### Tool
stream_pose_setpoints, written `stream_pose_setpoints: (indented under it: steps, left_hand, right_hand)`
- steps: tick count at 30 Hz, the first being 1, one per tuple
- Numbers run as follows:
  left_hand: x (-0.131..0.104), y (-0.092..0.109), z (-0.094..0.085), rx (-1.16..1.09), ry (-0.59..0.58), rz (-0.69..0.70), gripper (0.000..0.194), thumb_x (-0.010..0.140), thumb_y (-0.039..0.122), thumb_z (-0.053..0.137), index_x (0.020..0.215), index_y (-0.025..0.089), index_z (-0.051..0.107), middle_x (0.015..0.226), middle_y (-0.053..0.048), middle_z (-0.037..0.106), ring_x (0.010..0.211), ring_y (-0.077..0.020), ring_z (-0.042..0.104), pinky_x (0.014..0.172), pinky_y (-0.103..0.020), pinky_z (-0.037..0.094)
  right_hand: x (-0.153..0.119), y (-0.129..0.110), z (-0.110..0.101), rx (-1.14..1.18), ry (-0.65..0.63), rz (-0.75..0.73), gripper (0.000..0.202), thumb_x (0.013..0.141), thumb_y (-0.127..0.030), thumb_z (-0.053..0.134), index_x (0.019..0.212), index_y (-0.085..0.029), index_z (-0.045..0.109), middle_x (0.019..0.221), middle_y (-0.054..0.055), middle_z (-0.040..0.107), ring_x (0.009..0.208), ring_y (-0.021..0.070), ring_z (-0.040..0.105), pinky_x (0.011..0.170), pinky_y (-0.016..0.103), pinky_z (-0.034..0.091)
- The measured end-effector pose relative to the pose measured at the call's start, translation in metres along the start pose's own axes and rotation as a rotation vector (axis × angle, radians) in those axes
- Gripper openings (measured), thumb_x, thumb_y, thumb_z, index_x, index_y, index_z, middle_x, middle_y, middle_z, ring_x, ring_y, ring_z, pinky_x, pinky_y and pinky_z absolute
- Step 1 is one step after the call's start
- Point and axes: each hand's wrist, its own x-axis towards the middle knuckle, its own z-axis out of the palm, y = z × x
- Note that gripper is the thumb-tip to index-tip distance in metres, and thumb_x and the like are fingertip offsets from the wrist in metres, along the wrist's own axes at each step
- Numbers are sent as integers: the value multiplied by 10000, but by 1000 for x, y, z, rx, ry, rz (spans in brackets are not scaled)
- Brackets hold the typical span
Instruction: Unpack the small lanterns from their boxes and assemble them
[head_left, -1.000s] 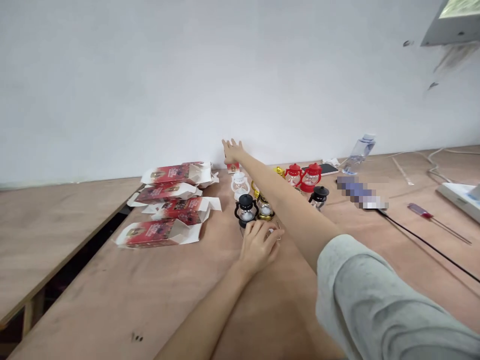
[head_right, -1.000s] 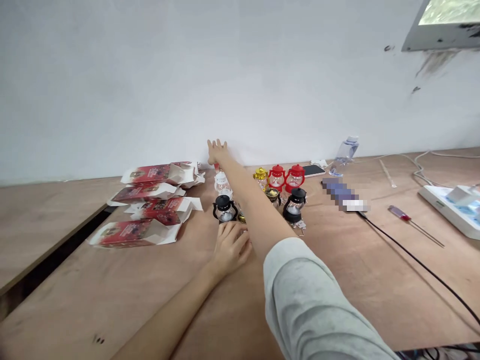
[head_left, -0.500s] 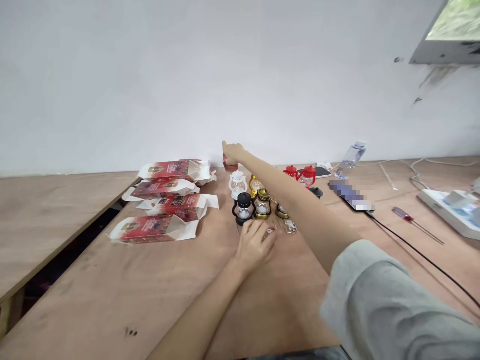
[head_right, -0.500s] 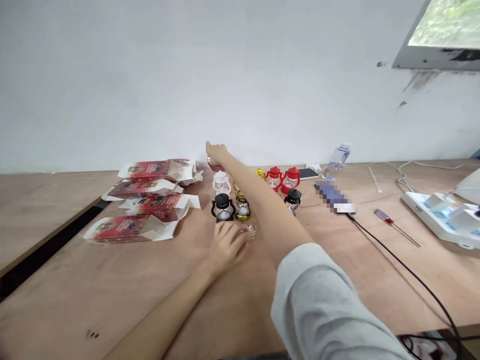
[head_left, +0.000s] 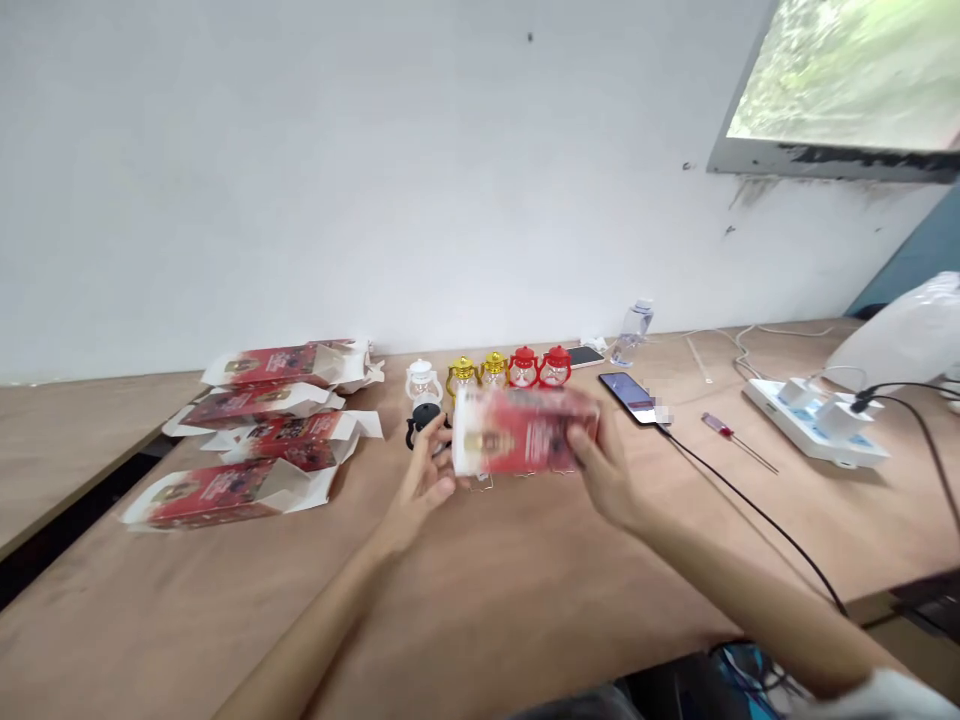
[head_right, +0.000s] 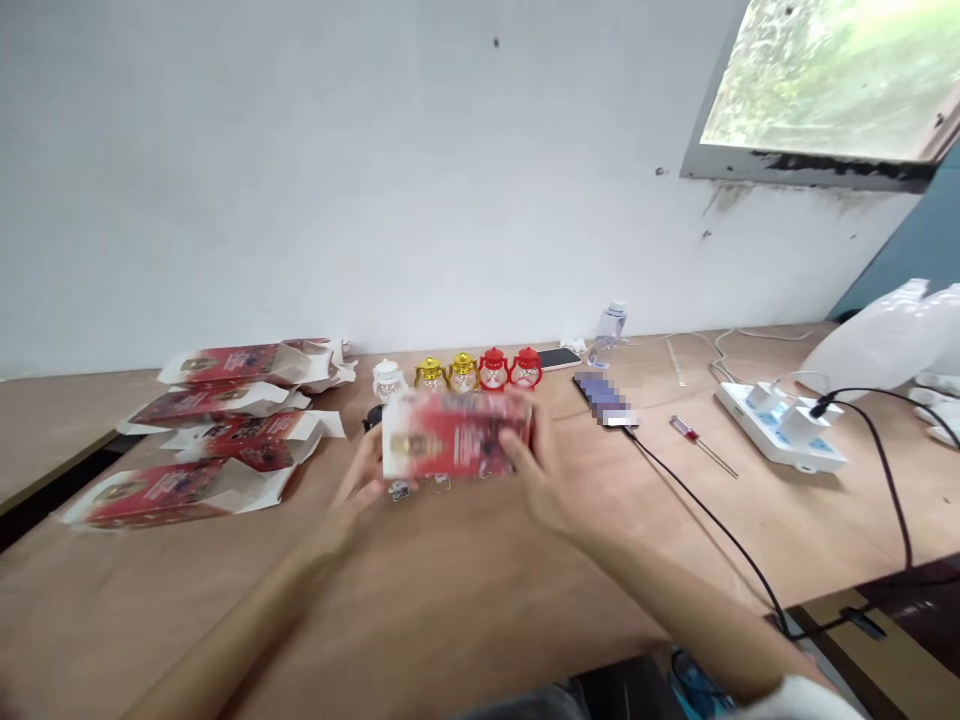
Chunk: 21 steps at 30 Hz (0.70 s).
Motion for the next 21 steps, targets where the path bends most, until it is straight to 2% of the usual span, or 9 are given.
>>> stream_pose_setpoints:
  steps: [1,3,5,7,11,13,16,19,21]
  left_hand:
    - [-3,0,-1,-88,-89,-83,761,726,617,546,1327,239,271,1253,-141,424,979,-229,546,764,-346,483]
    - [-10,-1,2,-169,-224,-264,748,665,559,665,1271,238,364,1164,-107,516,1005,-238,545,810,-347,471]
    - [-18,-3,7,-204,-246,-441,716,645,468,727,1232,233,391,994,-69,596,872,-202,583,712,-304,488]
    - [-23,-5,13,-225,-224,-538,723,625,429,753,1216,221,392,870,-42,617,720,-162,575,585,-253,472]
    - [-25,-7,12,-246,-189,-599,743,600,417,764,1217,206,408,769,-23,640,627,-150,572,537,-246,462]
    - [-24,-11,5,-267,-175,-621,651,601,457,739,1131,165,497,724,-39,651,618,-172,594,543,-269,471]
    - [-23,-17,-7,-342,-193,-613,531,597,551,672,905,123,614,664,-76,652,596,-204,607,533,-300,468]
    - [-21,-19,-14,-393,-217,-609,516,617,592,615,863,139,639,700,-96,661,623,-225,619,536,-316,458]
    - [-21,-18,-15,-408,-215,-606,539,627,619,589,900,156,637,735,-102,669,656,-242,628,539,-324,455]
  right_hand:
    - [-22,6,1,129,-52,99,394,939,-380,302,1327,-325,258,1185,73,507,1076,204,539,812,344,512]
    - [-47,12,5,273,-145,232,397,913,-406,379,1296,-321,320,1190,63,521,1079,209,538,882,373,483]
    - [-53,13,8,340,-228,279,412,894,-433,416,1282,-312,354,1188,58,536,1079,212,537,929,391,450]
    - [-50,11,10,392,-232,285,444,888,-479,401,1292,-297,368,1227,64,525,1127,219,511,976,401,409]
    - [-44,13,12,498,-163,352,490,887,-540,345,1291,-274,423,1257,68,523,1200,229,463,1005,396,383]
    - [-44,16,13,583,-129,448,470,902,-527,309,1262,-267,461,1180,71,579,1114,230,536,915,386,456]
    - [-44,23,11,668,-69,562,417,909,-488,325,1230,-269,476,1039,65,640,880,220,633,685,347,525]
    - [-41,29,8,593,22,511,370,881,-422,443,1231,-303,430,1015,47,642,856,210,623,645,329,513]
    - [-39,29,6,505,92,428,270,878,-388,462,1132,-306,503,1037,48,624,921,210,598,714,348,502]
